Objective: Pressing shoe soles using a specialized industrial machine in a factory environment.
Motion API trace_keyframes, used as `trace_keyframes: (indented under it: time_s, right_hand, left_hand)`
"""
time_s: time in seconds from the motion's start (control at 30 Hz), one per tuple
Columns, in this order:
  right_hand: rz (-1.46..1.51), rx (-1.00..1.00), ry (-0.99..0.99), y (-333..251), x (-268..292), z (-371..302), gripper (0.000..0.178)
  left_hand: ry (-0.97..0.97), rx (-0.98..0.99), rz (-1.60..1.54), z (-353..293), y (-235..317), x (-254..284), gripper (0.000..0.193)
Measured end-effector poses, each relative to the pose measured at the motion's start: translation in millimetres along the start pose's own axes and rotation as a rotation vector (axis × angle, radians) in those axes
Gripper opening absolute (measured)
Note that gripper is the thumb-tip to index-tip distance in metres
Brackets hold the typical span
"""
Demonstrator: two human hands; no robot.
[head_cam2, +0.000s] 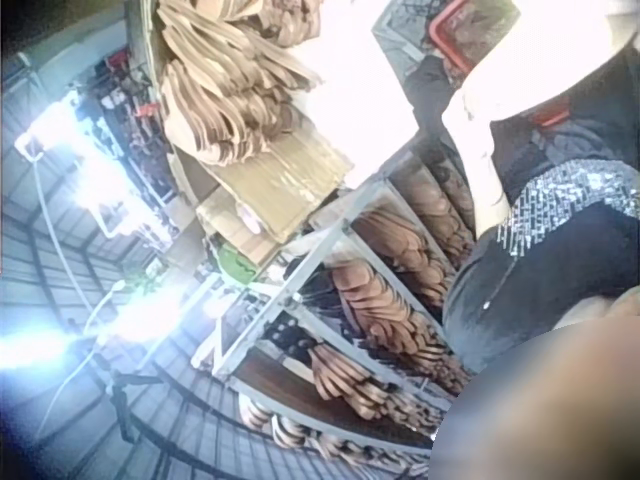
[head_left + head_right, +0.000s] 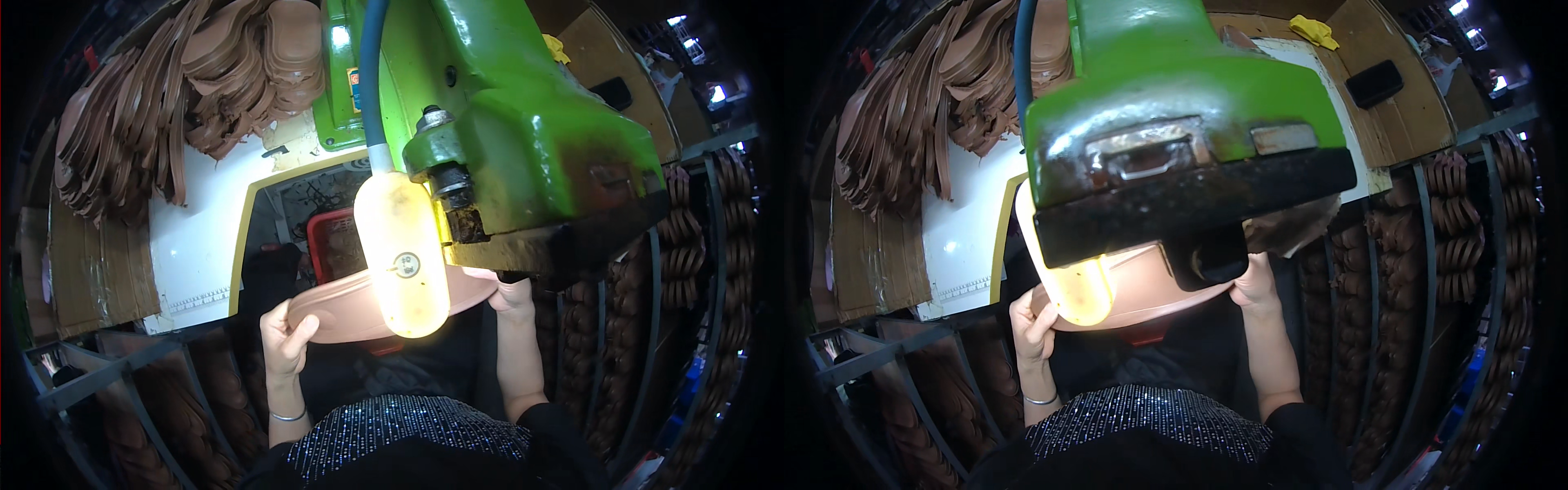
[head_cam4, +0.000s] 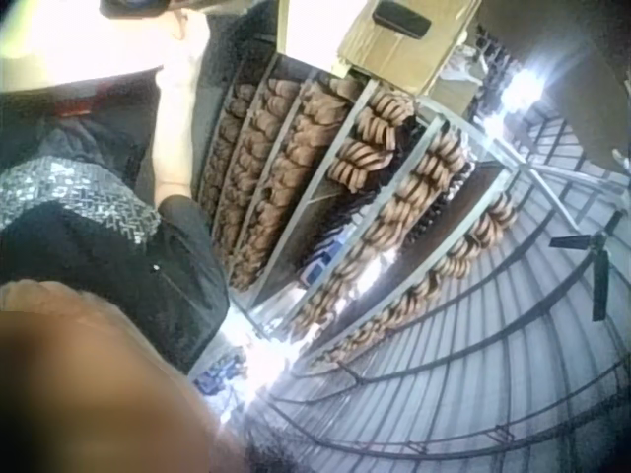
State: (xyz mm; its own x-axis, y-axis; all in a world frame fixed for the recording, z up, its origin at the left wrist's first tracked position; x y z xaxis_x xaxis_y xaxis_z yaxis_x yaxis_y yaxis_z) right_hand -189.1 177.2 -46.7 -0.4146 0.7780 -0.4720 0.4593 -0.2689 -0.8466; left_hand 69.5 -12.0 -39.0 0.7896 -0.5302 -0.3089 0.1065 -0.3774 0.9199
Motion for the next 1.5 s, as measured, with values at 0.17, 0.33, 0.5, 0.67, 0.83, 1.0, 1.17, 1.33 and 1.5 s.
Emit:
trace_keyframes:
  time_s: [0.17, 0.33, 0.5, 0.67, 0.83, 1.0, 1.17, 1.33, 1.5]
  right_hand:
    - [-0.148, 0.046, -0.218, -1.0, -37.7, 15.1, 0.043]
    - [-0.225, 0.048, -0.192, -15.1, -79.8, 7.2, 0.051]
    - [-0.539, 0.313, -0.077, 1.8, -66.1, -18.1, 0.044]
    - [-0.588, -0.29, -0.295, 45.8, 19.1, -90.1, 0.053]
    - [-0.28, -0.217, 0.049, 17.9, 88.1, -108.4, 0.028]
    - [-0.11, 0.057, 0.252, -39.8, 93.3, -66.7, 0.026]
    - [-0.188, 0.258, 0.324, -74.8, 48.8, -15.5, 0.023]
    - [-0.242, 0.283, 0.096, -73.6, 34.4, 17.6, 0.024]
    - [-0.412, -0.164, -0.031, 10.7, 85.8, -9.4, 0.034]
  left_hand:
    - [-0.242, 0.16, 0.149, -22.1, -22.9, 20.3, 0.02]
    - [-0.379, -0.022, 0.227, 4.3, 3.2, -63.9, 0.03]
    - [-0.276, -0.189, 0.109, 41.3, -22.3, -98.9, 0.028]
    - [-0.166, -0.246, 0.129, 21.4, -37.1, -107.1, 0.026]
    - [-0.067, -0.278, 0.111, 10.5, -35.1, -109.7, 0.031]
    - [-0.053, -0.209, 0.177, 13.6, -31.0, -118.0, 0.032]
    - [-0.154, 0.059, 0.008, 25.7, -28.1, -111.1, 0.043]
    - [-0.129, -0.309, 0.081, 31.6, -30.2, -95.4, 0.016]
    - [0.165, -0.384, 0.065, 21.1, -20.9, -102.7, 0.009]
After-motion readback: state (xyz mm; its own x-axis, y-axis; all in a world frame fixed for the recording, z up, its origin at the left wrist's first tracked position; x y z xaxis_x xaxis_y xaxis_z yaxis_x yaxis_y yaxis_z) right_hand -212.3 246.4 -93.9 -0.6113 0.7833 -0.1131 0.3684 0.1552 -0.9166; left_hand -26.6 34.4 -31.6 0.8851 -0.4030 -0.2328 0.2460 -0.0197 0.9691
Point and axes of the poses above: each hand's wrist, its own z-axis towards the middle knuckle, its own x-axis out of the back of the hand, y = z × x, the point moved 2 cm from there along z, towards the middle knuckle, and after that the axes turned 6 degrees about y, right-handed, at the moved point
